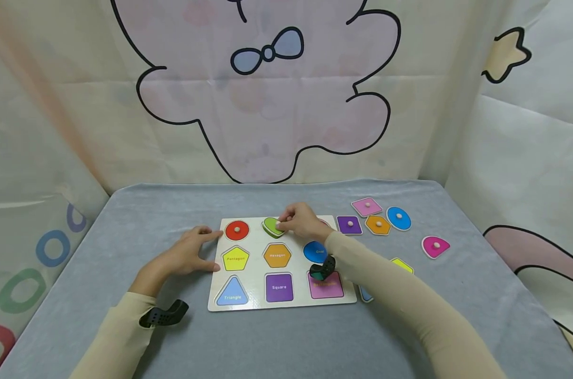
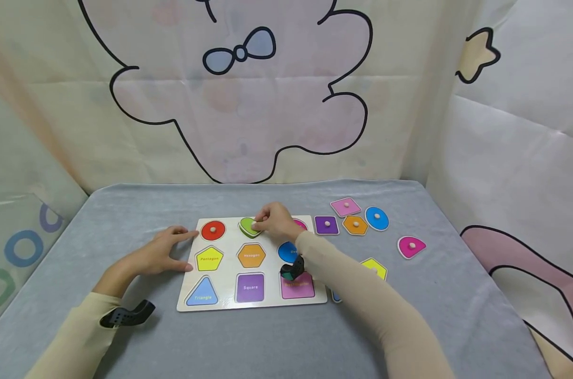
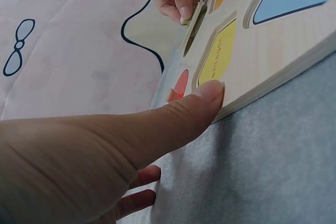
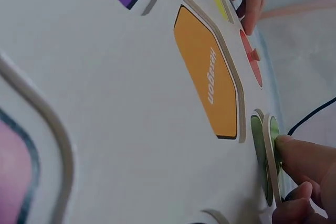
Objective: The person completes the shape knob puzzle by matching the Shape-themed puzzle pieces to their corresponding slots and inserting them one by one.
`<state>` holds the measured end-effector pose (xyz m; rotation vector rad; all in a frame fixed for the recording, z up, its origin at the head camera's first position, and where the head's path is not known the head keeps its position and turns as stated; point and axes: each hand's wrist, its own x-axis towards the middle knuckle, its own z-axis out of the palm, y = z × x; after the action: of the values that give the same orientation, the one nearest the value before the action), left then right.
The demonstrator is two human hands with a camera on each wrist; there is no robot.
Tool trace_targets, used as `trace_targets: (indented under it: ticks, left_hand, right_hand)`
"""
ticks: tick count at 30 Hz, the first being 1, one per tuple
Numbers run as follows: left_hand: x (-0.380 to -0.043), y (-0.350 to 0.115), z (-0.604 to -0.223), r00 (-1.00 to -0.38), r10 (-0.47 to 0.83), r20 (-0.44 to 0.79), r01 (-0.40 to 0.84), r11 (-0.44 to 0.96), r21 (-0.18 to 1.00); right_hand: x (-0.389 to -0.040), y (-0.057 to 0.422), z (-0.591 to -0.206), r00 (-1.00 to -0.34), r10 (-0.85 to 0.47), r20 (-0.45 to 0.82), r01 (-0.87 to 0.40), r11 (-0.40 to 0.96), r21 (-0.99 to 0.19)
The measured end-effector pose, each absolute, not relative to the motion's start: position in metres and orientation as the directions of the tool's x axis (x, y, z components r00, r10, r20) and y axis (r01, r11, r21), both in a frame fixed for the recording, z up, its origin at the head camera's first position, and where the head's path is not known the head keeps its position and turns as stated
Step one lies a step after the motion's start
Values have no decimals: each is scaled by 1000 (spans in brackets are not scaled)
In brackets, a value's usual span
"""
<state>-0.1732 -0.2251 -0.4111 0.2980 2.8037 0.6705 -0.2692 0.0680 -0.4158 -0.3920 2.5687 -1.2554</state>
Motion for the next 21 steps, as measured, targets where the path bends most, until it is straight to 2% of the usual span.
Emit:
trace_targets:
  ticks: [21]
  left_hand:
    - [-170, -224, -411, -954, 242, -177, 136, 875, 466]
  right_hand:
    - [-270, 63, -422, -931, -345, -120, -150, 663, -734]
